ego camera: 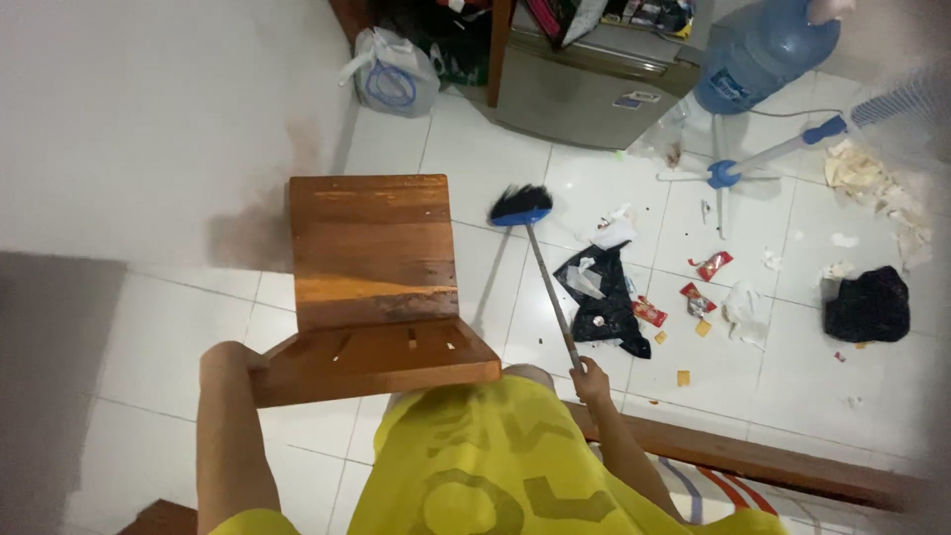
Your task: Sweep trash and debris from the bedroom floor and move furniture to clean underneath.
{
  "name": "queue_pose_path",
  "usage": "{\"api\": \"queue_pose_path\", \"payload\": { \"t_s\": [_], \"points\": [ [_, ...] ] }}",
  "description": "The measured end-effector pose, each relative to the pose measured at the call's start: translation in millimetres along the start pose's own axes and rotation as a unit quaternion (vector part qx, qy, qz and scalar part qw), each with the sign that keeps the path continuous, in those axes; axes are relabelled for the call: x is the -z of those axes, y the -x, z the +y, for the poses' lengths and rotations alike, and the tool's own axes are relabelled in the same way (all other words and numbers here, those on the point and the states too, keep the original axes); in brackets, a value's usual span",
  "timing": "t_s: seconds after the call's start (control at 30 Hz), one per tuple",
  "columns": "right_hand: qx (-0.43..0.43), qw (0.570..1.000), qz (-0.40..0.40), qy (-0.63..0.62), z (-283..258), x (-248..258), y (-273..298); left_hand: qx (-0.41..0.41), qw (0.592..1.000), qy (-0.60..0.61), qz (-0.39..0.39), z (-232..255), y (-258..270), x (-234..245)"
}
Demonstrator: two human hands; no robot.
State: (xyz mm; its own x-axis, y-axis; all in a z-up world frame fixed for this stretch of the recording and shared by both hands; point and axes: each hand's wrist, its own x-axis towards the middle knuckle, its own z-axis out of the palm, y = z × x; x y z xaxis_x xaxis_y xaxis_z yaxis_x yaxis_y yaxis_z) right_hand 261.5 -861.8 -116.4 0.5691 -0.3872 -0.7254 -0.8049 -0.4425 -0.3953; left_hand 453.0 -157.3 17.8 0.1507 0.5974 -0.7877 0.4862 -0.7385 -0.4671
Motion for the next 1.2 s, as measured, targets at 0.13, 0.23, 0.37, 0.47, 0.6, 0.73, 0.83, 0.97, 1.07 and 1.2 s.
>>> {"api": "queue_pose_path", "payload": {
  "t_s": [0.13,0.23,0.37,0.47,0.6,0.73,0.83,0.97,1.07,1.2],
  "points": [
    [-0.02,0.999,0.027,0.015,-34,-8,4,-0.042,0.998,-0.037,0.03,15,-30,31],
    [-0.04,0.999,0.009,0.009,-55,-20,-10,-0.098,0.992,-0.056,0.048,15,-47,65],
    [-0.066,0.998,0.018,-0.009,-86,-36,-6,-0.127,0.988,-0.036,0.082,21,-53,118],
    [-0.076,0.996,0.036,-0.013,-111,-48,2,-0.157,0.981,-0.024,0.113,32,-61,169],
    [-0.076,0.993,0.073,-0.052,-92,-82,-10,-0.203,0.966,-0.018,0.156,57,-62,241],
    [-0.181,0.979,0.048,-0.081,-135,-86,24,-0.255,0.948,-0.027,0.187,94,-65,291],
    [-0.173,0.98,0.041,-0.092,-130,-97,40,-0.281,0.94,-0.027,0.193,107,-75,295],
    [-0.159,0.967,0.057,-0.191,-127,-113,47,-0.314,0.925,-0.015,0.215,133,-68,308],
    [-0.169,0.966,0.056,-0.188,-121,-117,63,-0.332,0.917,-0.007,0.221,154,-53,296],
    [-0.122,0.978,0.061,-0.157,-95,-115,57,-0.375,0.897,0.025,0.231,254,-30,274]
  ]
}}
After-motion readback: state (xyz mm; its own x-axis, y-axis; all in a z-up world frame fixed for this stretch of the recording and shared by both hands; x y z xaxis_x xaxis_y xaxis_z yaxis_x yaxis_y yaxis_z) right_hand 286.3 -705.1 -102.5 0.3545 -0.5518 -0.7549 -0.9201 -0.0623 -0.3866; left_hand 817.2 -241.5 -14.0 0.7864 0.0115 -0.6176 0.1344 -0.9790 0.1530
